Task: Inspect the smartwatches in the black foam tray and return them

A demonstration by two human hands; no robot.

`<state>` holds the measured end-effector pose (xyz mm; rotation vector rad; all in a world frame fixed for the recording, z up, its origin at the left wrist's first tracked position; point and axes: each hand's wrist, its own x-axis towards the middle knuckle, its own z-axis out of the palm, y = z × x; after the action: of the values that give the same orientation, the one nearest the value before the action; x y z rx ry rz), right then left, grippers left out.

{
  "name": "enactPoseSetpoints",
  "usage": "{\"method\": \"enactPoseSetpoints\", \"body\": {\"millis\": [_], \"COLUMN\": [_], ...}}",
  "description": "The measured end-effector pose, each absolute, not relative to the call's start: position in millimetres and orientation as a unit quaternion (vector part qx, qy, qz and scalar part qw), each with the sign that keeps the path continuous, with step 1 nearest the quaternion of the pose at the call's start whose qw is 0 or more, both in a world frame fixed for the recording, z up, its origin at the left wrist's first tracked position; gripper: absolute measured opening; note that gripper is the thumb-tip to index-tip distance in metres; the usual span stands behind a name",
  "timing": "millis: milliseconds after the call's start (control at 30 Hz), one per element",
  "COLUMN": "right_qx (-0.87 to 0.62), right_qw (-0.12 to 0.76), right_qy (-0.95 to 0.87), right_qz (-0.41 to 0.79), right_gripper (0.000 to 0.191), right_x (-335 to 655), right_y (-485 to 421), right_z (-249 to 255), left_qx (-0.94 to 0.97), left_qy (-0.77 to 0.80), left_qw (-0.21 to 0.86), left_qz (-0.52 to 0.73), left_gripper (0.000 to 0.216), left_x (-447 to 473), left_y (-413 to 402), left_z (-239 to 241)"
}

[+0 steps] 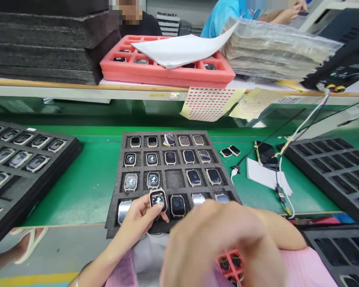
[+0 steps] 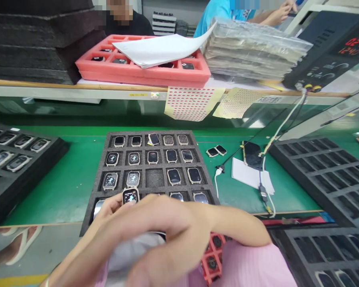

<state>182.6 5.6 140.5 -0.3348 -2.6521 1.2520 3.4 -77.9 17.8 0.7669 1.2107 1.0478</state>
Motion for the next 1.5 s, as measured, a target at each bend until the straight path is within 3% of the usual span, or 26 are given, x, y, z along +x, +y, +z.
{"method": "enactPoseSetpoints", "body": {"millis": [100, 167, 267, 333, 467, 667, 833, 967, 1100, 1200, 1367, 1500], "right_qx": [-0.076, -0.103, -0.137, -0.135, -0.173, -0.223, -0.214, -0.219, -0.233, -0.244, -0.261, -0.193], "right_qw": [0.129, 0.120, 0.072, 0.070, 0.107, 0.084, -0.011, -0.073, -0.075, -0.047, 0.091, 0.084], "right_qy": [-0.898, -0.929, -0.960, -0.959, -0.939, -0.956, -0.972, -0.972, -0.969, -0.968, -0.938, -0.944], "right_qz": [0.414, 0.334, 0.232, 0.240, 0.279, 0.173, 0.098, 0.033, -0.018, 0.034, 0.211, 0.256], "right_gripper": [0.054, 0.063, 0.046, 0.039, 0.042, 0.056, 0.031, 0.038, 0.026, 0.025, 0.038, 0.032], "right_x": [162, 156, 157, 162, 174, 185, 212, 220, 212, 218, 235, 221], "right_y": [25, 28, 26, 29, 52, 73, 78, 74, 72, 76, 62, 34], "right_z": [117, 97, 76, 72, 69, 50, 68, 74, 65, 63, 80, 91], "left_qx": [0.349, 0.357, 0.391, 0.419, 0.451, 0.453, 0.446, 0.437, 0.431, 0.409, 0.365, 0.387], "left_qy": [0.524, 0.514, 0.508, 0.507, 0.497, 0.500, 0.502, 0.484, 0.439, 0.433, 0.420, 0.413], "left_qw": [0.620, 0.622, 0.607, 0.610, 0.624, 0.619, 0.623, 0.635, 0.667, 0.680, 0.725, 0.707], "left_qz": [0.468, 0.470, 0.470, 0.443, 0.401, 0.401, 0.402, 0.414, 0.420, 0.428, 0.406, 0.424], "left_gripper": [0.028, 0.026, 0.023, 0.025, 0.022, 0.019, 0.025, 0.023, 0.022, 0.027, 0.034, 0.044], "left_x": [4, 5, 6, 7, 10, 13, 10, 17, 34, 42, 38, 39], "left_y": [-76, -75, -74, -75, -78, -79, -79, -77, -71, -66, -61, -62], "left_z": [16, 16, 17, 18, 21, 20, 21, 28, 28, 22, 18, 16]}}
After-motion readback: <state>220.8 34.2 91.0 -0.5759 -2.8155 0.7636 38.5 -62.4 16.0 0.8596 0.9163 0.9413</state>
